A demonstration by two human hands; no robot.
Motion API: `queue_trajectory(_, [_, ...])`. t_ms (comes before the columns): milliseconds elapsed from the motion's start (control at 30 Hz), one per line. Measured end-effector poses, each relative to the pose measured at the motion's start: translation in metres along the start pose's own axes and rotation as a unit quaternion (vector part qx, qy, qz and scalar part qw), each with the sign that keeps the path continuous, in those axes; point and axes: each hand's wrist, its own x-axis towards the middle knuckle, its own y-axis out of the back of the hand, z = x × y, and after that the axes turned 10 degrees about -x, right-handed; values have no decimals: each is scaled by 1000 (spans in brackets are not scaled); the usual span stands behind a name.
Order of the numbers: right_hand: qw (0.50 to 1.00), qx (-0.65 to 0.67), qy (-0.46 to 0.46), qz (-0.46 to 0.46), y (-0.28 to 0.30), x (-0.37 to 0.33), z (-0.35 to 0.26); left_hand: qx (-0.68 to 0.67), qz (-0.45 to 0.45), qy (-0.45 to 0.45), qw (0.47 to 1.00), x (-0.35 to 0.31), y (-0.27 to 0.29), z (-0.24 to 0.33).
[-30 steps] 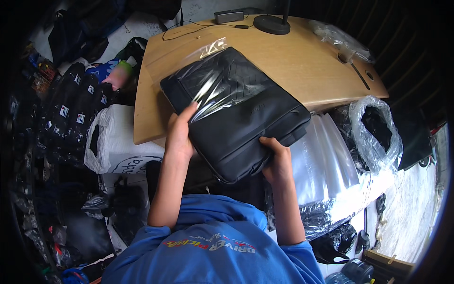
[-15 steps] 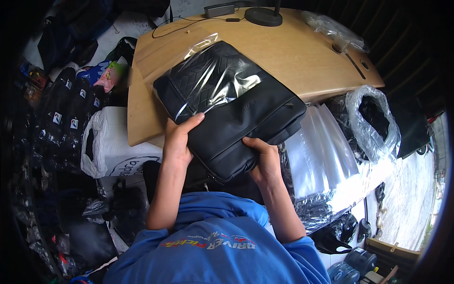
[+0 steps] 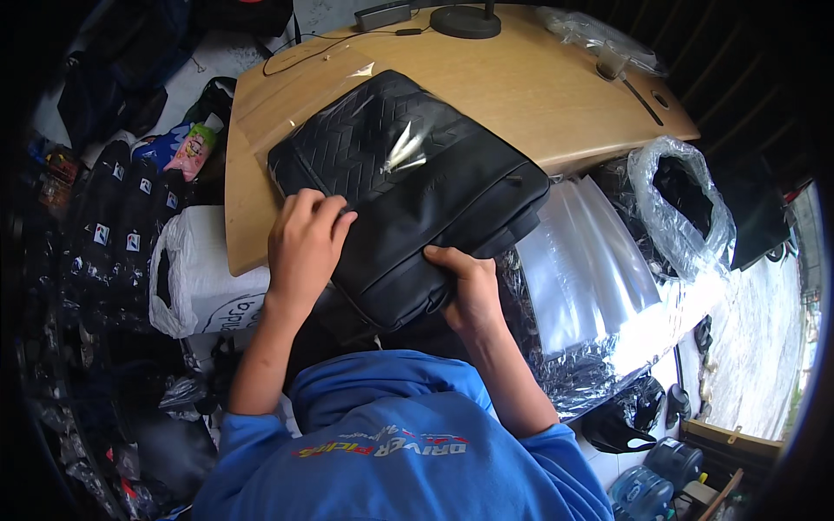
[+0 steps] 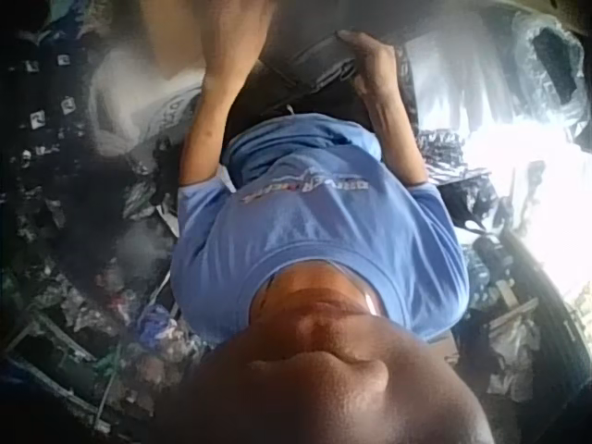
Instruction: The person puts a black bag into a plastic sleeve, attaches a strap to another black bag, and then places the bags into a large white sack.
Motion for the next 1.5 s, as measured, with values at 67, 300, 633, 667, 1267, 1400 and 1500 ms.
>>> queue_trajectory(67, [1000,-4,27,9,-5,-4,0,69,-54,-76,993,-1,-5,-7])
queue_trajectory(300, [1000,-2,17,12,-10,-5,5,104,-121,-185,970,10,-6,-22])
queue_trajectory(633, [999,-2,34,18,-14,-4,17,137,-175,-56,973,-2,20,-20])
queue_trajectory(667, [1000,1,26,16,-15,-4,17,144,-164,-94,972,-5,18,-19])
queue_trajectory(1267, [999,26,37,-5,-34,14,-15,-73,-125,-146,979,9,47,0])
queue_trajectory(1400, [998,35,23,-51,-19,27,-7,-211,123,105,964,-7,38,-12])
queue_trajectory(1500, [995,58,17,-77,-14,31,0,-566,263,383,681,-31,14,-31])
